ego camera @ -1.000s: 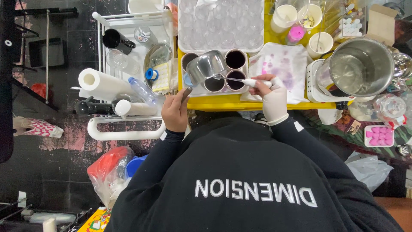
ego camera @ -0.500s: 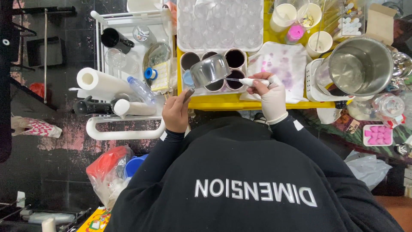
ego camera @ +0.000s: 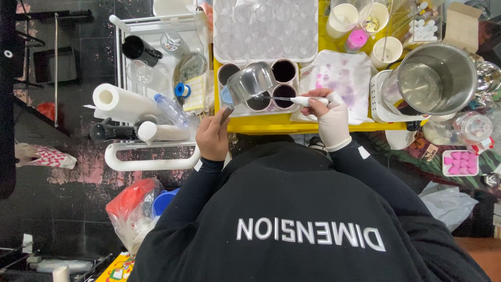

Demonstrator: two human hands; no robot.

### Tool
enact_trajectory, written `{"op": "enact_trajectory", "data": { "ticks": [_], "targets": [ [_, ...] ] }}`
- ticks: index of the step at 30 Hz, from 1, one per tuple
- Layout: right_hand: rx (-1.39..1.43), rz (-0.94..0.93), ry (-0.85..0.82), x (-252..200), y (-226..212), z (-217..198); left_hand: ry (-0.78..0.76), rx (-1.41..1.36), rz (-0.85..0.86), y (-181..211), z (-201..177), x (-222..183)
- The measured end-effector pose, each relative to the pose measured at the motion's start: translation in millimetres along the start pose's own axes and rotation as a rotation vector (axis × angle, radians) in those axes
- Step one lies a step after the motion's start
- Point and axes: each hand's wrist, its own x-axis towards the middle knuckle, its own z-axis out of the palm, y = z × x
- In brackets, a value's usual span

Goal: The person ladles dark melted wax from a pot into cylindrical candle molds on a yellow tray. They then set the ladle down and spend the remainder of the episode wiping a small plastic cup and their gloved hand with a paper tissue.

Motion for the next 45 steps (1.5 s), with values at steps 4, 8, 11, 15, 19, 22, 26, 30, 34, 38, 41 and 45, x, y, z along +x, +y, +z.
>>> {"op": "enact_trajectory", "data": {
  "ticks": [4,8,11,15,19,22,26,30,34,38,41,45],
  "targets": [
    [0.022,-0.003,0.002,-1,0,-6,-0.002,-0.021,-0.006,3,-1,3],
    [0.054,-0.001,0.048,-4,-7,-9,-0.007,-0.064,-0.121,17,-3,10],
    [0.069,-0.035,0.066,-12,-25,-14,-0.025,-0.118,-0.185,26,-2,19],
    [0.109,-0.235,0.065,-30,-80,-19,-0.183,-0.321,-0.475,40,5,36],
    [0.074,-0.357,0.117,-49,-123,-41,-0.285,-0.387,-0.451,81,14,68],
    [-0.032,-0.483,0.146,-61,-146,-65,-0.362,-0.552,-0.194,117,28,93],
    [-0.177,-0.540,0.225,-70,-177,-96,-0.626,-0.558,-0.296,168,61,119],
    [-0.282,-0.528,0.285,-70,-202,-142,-0.747,-0.449,-0.272,213,96,132],
    [-0.311,-0.503,0.303,-61,-219,-187,-0.769,-0.853,-0.220,216,156,122],
    [-0.307,-0.493,0.257,-48,-223,-222,-0.884,-0.821,-0.296,223,198,122],
    [-0.283,-0.458,0.223,-33,-212,-255,-0.928,-0.725,-0.289,231,212,129],
    [-0.058,-0.354,0.137,-13,-204,-274,-0.970,-0.545,-0.276,228,226,132]
  ]
}}
